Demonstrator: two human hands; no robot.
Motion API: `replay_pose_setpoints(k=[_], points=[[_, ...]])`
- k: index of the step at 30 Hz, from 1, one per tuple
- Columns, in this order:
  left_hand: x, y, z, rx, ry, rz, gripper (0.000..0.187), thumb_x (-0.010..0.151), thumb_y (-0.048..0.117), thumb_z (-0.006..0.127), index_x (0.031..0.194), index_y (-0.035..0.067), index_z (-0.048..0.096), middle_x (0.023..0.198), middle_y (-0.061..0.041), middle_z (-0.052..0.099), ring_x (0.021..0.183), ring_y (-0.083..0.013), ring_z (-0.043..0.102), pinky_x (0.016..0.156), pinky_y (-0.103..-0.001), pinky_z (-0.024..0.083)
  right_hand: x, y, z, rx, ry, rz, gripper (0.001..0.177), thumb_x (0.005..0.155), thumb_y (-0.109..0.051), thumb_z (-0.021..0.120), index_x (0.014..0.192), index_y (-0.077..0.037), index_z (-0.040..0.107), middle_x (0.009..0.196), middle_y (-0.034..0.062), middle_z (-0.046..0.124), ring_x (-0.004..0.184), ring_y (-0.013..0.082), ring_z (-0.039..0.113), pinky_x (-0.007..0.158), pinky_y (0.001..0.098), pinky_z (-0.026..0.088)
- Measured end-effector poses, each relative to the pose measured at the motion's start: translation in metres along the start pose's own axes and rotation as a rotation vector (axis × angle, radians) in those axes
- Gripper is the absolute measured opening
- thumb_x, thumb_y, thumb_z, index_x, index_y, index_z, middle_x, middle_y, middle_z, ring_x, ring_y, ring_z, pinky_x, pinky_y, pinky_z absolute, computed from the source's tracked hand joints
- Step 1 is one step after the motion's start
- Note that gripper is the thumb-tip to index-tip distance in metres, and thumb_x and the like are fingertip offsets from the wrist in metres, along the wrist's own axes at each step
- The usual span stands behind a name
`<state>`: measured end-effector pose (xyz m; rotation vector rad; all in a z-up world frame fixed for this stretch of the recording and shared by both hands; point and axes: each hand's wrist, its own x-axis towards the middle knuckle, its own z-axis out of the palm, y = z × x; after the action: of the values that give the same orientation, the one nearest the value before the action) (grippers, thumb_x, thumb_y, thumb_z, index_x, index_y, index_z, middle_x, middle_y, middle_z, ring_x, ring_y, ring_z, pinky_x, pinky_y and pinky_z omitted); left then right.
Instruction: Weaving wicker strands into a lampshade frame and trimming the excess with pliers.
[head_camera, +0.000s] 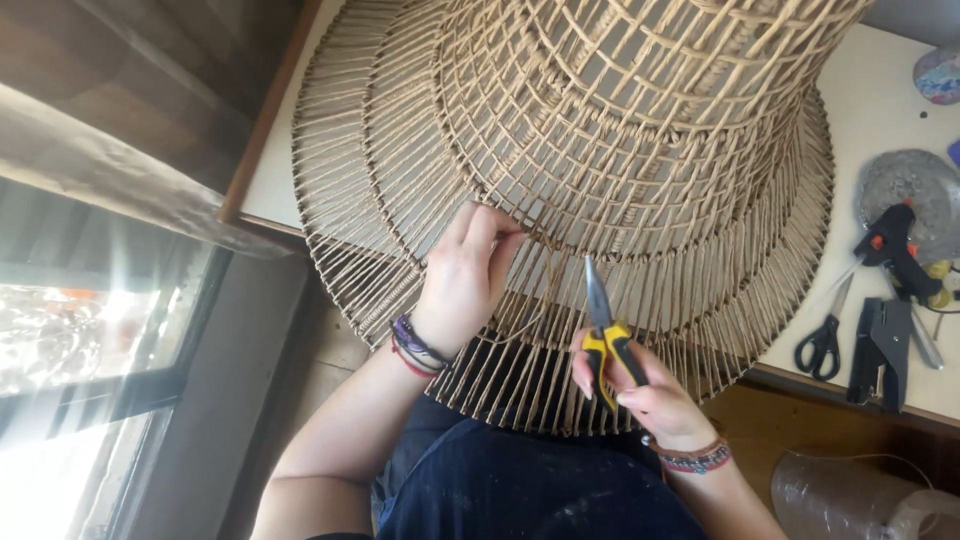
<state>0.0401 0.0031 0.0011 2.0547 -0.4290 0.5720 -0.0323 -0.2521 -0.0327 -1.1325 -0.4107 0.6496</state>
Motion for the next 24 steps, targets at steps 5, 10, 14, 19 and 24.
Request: replay_pose_setpoints(k=[5, 10, 14, 19, 24], points=[[0.012, -0.004, 0.007, -0.026, 0.018, 0.185, 0.006, 0.098, -0.001, 0.066, 0.102, 0.003, 0.065, 0.097, -0.009, 0.063, 0.086, -0.0244, 0.062, 0.076, -0.034, 0.053, 0.011, -0.012, 0.018, -0.223, 0.081, 0.220, 0.029, 0.083, 0.003, 0.042, 0.108, -0.009, 0.052, 0.087, 0.0032, 0.058, 0.085, 0.0185, 0.064, 0.092, 0.0405, 0.056], [0.019, -0.004, 0.001, -0.034, -0.042, 0.329, 0.011, 0.096, -0.010, 0.065, 0.099, 0.001, 0.064, 0.091, -0.009, 0.068, 0.080, -0.0233, 0.061, 0.073, -0.032, 0.054, 0.023, -0.028, 0.032, -0.226, 0.197, 0.438, 0.029, 0.079, 0.008, 0.043, 0.103, -0.002, 0.057, 0.087, 0.0104, 0.061, 0.081, 0.0207, 0.068, 0.052, 0.0270, 0.053], [0.018, -0.013, 0.004, 0.062, -0.076, 0.400, 0.019, 0.095, -0.012, 0.064, 0.108, 0.001, 0.061, 0.083, -0.007, 0.064, 0.076, -0.0227, 0.057, 0.067, -0.033, 0.053, 0.026, -0.033, 0.031, -0.348, 0.135, 0.425, 0.060, 0.092, -0.010, 0.060, 0.149, -0.005, 0.040, 0.107, 0.0051, 0.061, 0.089, 0.0131, 0.064, 0.078, 0.0284, 0.060], [0.017, -0.009, 0.006, 0.098, -0.081, 0.373, 0.021, 0.092, -0.011, 0.064, 0.107, 0.003, 0.059, 0.073, -0.003, 0.052, 0.068, -0.0209, 0.051, 0.059, -0.034, 0.047, 0.027, -0.039, 0.041, -0.398, 0.275, 0.482, 0.062, 0.084, 0.010, 0.046, 0.144, -0.005, 0.049, 0.103, 0.0071, 0.069, 0.084, 0.0147, 0.071, 0.053, 0.0254, 0.060], [0.020, -0.019, 0.014, 0.007, -0.124, 0.300, 0.028, 0.086, -0.015, 0.067, 0.100, 0.004, 0.054, 0.080, -0.003, 0.061, 0.070, -0.0173, 0.061, 0.063, -0.030, 0.056, 0.032, -0.047, 0.057, -0.377, 0.395, 0.669, 0.058, 0.083, 0.005, 0.042, 0.138, -0.005, 0.059, 0.091, 0.0088, 0.075, 0.063, 0.0192, 0.067, 0.060, 0.0296, 0.061]])
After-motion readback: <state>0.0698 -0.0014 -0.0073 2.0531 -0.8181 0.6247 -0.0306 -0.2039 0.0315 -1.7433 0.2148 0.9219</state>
